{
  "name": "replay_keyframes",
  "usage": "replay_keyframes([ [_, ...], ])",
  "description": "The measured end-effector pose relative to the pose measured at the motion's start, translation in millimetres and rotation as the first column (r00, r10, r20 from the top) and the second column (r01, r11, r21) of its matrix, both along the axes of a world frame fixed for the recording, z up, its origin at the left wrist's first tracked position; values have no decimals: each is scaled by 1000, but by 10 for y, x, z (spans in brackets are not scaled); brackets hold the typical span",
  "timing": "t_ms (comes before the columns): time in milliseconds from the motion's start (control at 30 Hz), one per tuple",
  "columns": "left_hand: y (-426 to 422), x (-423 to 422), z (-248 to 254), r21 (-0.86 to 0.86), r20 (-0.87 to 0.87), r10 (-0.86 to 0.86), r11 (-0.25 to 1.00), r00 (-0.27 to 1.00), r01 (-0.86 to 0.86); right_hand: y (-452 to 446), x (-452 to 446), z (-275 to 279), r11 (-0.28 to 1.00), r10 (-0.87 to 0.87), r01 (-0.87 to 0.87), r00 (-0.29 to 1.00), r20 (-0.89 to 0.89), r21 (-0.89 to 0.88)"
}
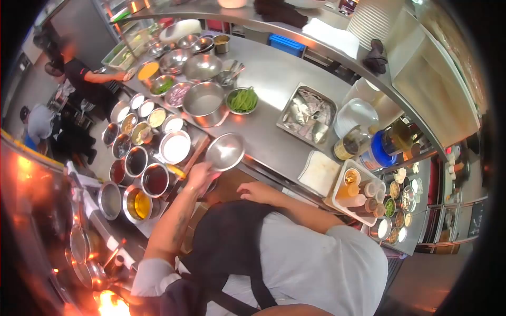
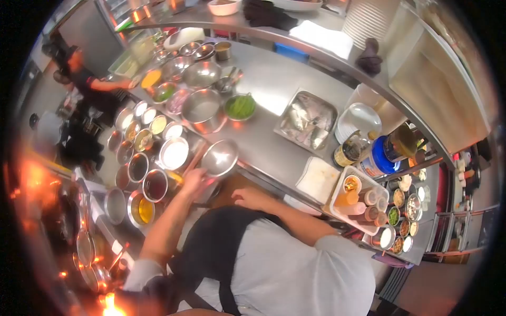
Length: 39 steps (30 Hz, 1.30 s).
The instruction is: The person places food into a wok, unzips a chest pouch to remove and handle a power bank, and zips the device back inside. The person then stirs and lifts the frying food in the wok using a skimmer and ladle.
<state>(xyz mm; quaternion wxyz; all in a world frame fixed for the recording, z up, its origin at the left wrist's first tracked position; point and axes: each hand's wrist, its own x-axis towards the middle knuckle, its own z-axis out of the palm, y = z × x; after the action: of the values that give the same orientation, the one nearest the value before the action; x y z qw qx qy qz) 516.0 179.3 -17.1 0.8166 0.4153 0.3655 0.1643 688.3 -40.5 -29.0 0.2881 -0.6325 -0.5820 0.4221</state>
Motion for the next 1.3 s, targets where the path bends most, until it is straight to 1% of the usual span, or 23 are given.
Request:
replay_keyframes([
  [33, 44, 386, -105, -59, 8, -61, 996, 998, 61, -152, 142, -25, 1000, -9, 9, 1000, 1, -3],
  [100, -73, 1210, 267, -101, -83, -25, 995, 996, 17, -472, 428, -59, 984, -174, 174, 985, 22, -39],
  [133, 0, 1611, 62, -131, 21, -38, 991, 999, 41, -631, 551, -86, 984, -171, 172, 985, 25, -41],
  [167, 92, 1996, -208, -157, 124, -46, 985, 991, 65, -794, 659, -146, 960, -276, 274, 961, -28, -49],
  [200, 135, 2352, -249, -148, 92, -52, 987, 994, 65, -928, 739, -188, 926, -376, 372, 923, -82, -63],
  [233, 137, 2665, -244, -138, 62, -56, 988, 997, 64, -1049, 804, -150, 929, -370, 366, 926, -79, -62],
  [300, 82, 3142, -216, -130, 4, -5, 991, 1000, 5, -1216, 906, 91, 848, -509, 485, 857, -80, -212],
  [433, -14, 3752, -273, -139, -78, 198, 968, 977, -207, -1413, 1075, -157, 784, -610, 565, 778, -150, -258],
  [500, 38, 3835, -451, -140, -49, 74, 987, 996, -80, -1383, 1090, -255, 763, -644, 606, 741, -190, -223],
  [567, 3, 3760, -431, -137, -84, -32, 990, 996, 20, -1284, 1139, -345, 809, -587, 560, 787, -190, -177],
  [633, -79, 3366, -290, 91, -48, -270, 958, 962, 273, -1124, 1190, -467, 872, -489, 471, 851, -191, -136],
  [700, -195, 2800, -245, 343, -75, -371, 862, 926, 373, -907, 1236, -624, 913, -408, 392, 868, -282, -115],
  [767, -282, 2078, -195, 494, -148, -417, 754, 897, 432, -661, 1237, -661, 958, -284, 256, 912, -295, -128],
  [833, -449, 1249, 119, 570, -355, -318, 672, 879, 474, -401, 1220, -575, 984, -164, 135, 943, -289, -117],
  [867, -433, 859, 67, 566, -354, -213, 727, 911, 390, -201, 1202, -585, 991, -85, 54, 962, -260, -123],
  [933, -513, 76, -125, 701, -371, -178, 589, 911, 401, 216, 1089, -620, 985, 81, -107, 979, -185, -138],
  [967, -589, -314, -217, 703, -365, -77, 630, 928, 329, 431, 995, -640, 971, 170, -191, 974, -148, -145],
  [1000, -695, -701, -319, 563, -321, 58, 814, 945, 141, 629, 879, -676, 951, 253, -268, 961, -107, -153],
  [1033, -823, -1079, -413, 387, -283, 187, 920, 941, -66, 819, 744, -700, 927, 333, -339, 941, -64, -162],
  [1100, -1020, -1954, -609, 451, -225, 361, 862, 905, -232, 1160, 426, -728, 873, 463, -453, 886, 16, -178],
  [1167, -1339, -2666, -477, 768, -445, 637, 633, 629, -98, 1440, 131, -761, 824, 555, -533, 827, 89, -191],
  [1233, -1494, -3286, -603, 874, -379, 890, 435, 254, -219, 1648, -157, -792, 777, 627, -597, 763, 158, -202],
  [1300, -1681, -3918, -279, 918, -322, 946, 324, 44, -230, 1809, -443, -812, 734, 679, -646, 700, 220, -211],
])
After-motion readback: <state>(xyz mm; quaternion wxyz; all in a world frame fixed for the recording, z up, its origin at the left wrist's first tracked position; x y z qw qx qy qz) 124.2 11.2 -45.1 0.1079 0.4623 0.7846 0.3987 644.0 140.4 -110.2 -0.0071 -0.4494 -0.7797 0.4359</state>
